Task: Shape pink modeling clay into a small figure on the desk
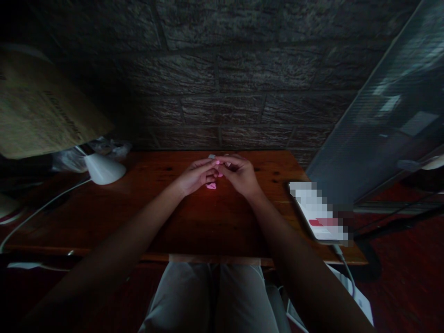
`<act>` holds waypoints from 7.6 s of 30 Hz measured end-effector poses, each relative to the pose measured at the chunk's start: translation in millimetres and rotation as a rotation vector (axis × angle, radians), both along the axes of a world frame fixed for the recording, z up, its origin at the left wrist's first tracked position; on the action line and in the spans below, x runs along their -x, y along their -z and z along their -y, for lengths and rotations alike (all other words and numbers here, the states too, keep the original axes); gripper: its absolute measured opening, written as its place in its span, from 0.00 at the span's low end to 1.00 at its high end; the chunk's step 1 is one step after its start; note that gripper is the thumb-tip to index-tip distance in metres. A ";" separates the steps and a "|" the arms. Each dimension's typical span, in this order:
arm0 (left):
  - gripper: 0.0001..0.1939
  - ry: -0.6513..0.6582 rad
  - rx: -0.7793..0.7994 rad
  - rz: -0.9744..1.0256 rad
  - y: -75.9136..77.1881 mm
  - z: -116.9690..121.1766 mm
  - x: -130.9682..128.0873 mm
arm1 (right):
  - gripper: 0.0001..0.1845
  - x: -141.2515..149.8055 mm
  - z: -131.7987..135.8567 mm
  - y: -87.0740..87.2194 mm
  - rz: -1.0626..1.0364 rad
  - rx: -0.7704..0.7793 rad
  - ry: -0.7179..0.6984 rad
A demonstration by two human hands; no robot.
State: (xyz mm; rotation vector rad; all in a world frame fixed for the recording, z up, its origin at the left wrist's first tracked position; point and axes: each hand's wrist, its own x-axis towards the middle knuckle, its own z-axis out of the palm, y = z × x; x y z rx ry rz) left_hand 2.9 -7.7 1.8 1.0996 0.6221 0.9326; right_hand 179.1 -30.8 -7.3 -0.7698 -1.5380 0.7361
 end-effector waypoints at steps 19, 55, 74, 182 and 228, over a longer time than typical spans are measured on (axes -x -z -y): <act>0.12 0.006 -0.015 -0.029 -2.5 4.5 -1.3 | 0.08 2.5 -1.8 1.7 0.011 -0.002 -0.005; 0.10 -0.031 0.079 -0.033 -5.7 2.1 0.9 | 0.09 -0.7 0.1 0.4 0.054 0.016 0.024; 0.13 -0.013 -0.024 -0.078 -3.0 2.7 1.4 | 0.12 -2.8 -2.1 3.9 0.075 -0.009 0.023; 0.09 -0.021 -0.023 -0.101 -1.5 1.9 1.1 | 0.06 3.7 4.4 0.6 0.189 -0.056 0.122; 0.13 -0.061 0.054 -0.085 -5.2 3.2 -1.4 | 0.08 1.9 1.8 -1.7 0.098 -0.019 0.082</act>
